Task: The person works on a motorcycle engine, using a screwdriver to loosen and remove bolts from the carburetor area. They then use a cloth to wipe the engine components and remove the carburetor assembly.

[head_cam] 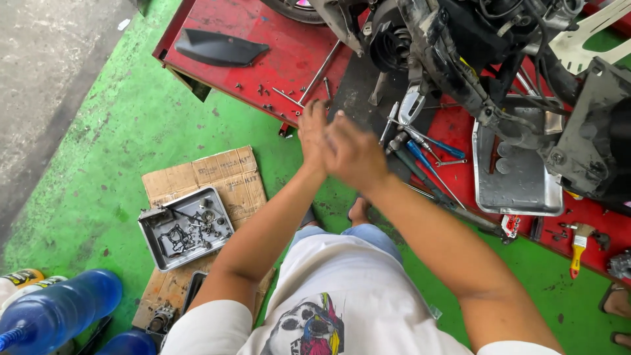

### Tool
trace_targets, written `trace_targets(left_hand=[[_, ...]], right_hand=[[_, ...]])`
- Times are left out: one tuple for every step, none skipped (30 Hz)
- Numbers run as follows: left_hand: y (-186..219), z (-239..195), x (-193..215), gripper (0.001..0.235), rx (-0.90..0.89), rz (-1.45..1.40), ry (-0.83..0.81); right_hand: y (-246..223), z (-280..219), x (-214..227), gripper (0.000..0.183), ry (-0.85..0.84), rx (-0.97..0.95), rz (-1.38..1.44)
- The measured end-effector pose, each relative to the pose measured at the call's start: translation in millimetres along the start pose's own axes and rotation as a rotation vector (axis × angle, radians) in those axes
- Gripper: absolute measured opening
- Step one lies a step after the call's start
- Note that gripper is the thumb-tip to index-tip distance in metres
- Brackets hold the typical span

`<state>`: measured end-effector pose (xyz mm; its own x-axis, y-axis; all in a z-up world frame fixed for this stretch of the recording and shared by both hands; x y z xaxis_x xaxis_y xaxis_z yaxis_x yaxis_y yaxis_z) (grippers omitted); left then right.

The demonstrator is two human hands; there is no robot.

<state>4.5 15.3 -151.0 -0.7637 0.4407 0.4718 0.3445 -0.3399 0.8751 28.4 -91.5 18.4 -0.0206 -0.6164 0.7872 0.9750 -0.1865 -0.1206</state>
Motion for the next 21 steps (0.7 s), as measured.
trace_targets(left_hand=[[16, -4, 3, 0.048, -0.001, 0.002, -0.001], [32, -8, 5, 0.042, -0.011, 0.036, -0.007], [49, -13, 8, 0.037, -0.020, 0.070, -0.013], [45, -11, 13, 0.037, -0.024, 0.069, -0.010], [41, -10, 15, 0.038, -0.038, 0.103, -0.050], [38, -10, 17, 0.039, -0.049, 0.136, -0.092], [41, -10, 20, 0.039, -0.049, 0.135, -0.092], [43, -11, 22, 0.039, -0.039, 0.167, -0.097], [45, -14, 25, 0.042, -0.030, 0.199, -0.103], [48, -19, 24, 0.042, -0.027, 0.200, -0.107], [53, -24, 20, 0.046, -0.057, 0.264, -0.149], [59, -26, 16, 0.050, -0.092, 0.324, -0.186], [55, -27, 16, 0.050, -0.095, 0.323, -0.185], [51, -27, 11, 0.061, -0.120, 0.369, -0.271], [47, -27, 5, 0.073, -0.146, 0.416, -0.356], [54, -29, 9, 0.073, -0.141, 0.414, -0.364], [60, -33, 9, 0.069, -0.147, 0.502, -0.434], [65, -35, 9, 0.067, -0.158, 0.593, -0.500], [71, -43, 10, 0.067, -0.159, 0.592, -0.505], [76, -50, 8, 0.065, -0.194, 0.676, -0.593], [80, -58, 7, 0.064, -0.229, 0.761, -0.681]], right_hand=[[19, 3, -13, 0.019, 0.001, -0.002, 0.000], [44, 5, -26, 0.019, 0.005, -0.103, 0.023], [69, 6, -39, 0.020, 0.009, -0.204, 0.046], [52, 2, -26, 0.020, 0.013, -0.201, 0.045], [35, -1, -17, 0.019, -0.034, -0.193, 0.072], [18, -6, -6, 0.019, -0.084, -0.187, 0.099], [14, -11, -9, 0.019, -0.084, -0.186, 0.098], [8, -18, -12, 0.018, -0.092, -0.166, 0.115], [3, -25, -16, 0.018, -0.100, -0.146, 0.132], [19, -22, -24, 0.018, -0.103, -0.150, 0.133], [38, -19, -29, 0.018, -0.063, -0.210, 0.112], [59, -13, -34, 0.019, -0.017, -0.265, 0.088], [46, -17, -24, 0.019, -0.015, -0.264, 0.085], [30, -18, -15, 0.017, -0.011, -0.215, 0.078], [15, -20, -5, 0.016, -0.006, -0.165, 0.070], [5, -22, 0, 0.016, -0.014, -0.171, 0.069], [-13, -23, 5, 0.019, -0.033, -0.061, 0.071], [-30, -24, 9, 0.023, -0.045, 0.050, 0.071], [-9, -26, -4, 0.023, -0.047, 0.046, 0.069], [13, -24, -16, 0.018, -0.047, 0.029, 0.029], [35, -23, -28, 0.014, -0.046, 0.012, -0.011]])
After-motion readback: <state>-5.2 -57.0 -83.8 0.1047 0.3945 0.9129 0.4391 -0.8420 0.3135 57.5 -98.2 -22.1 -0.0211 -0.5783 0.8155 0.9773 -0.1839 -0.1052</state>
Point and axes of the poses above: each hand's wrist, its own z-axis towards the middle knuckle, its own x-axis out of the back of the hand, y = z × x, the point moved 6 cm from there along z, towards the middle knuckle, and after that the axes turned 10 degrees about -z, right-handed, at the moved point
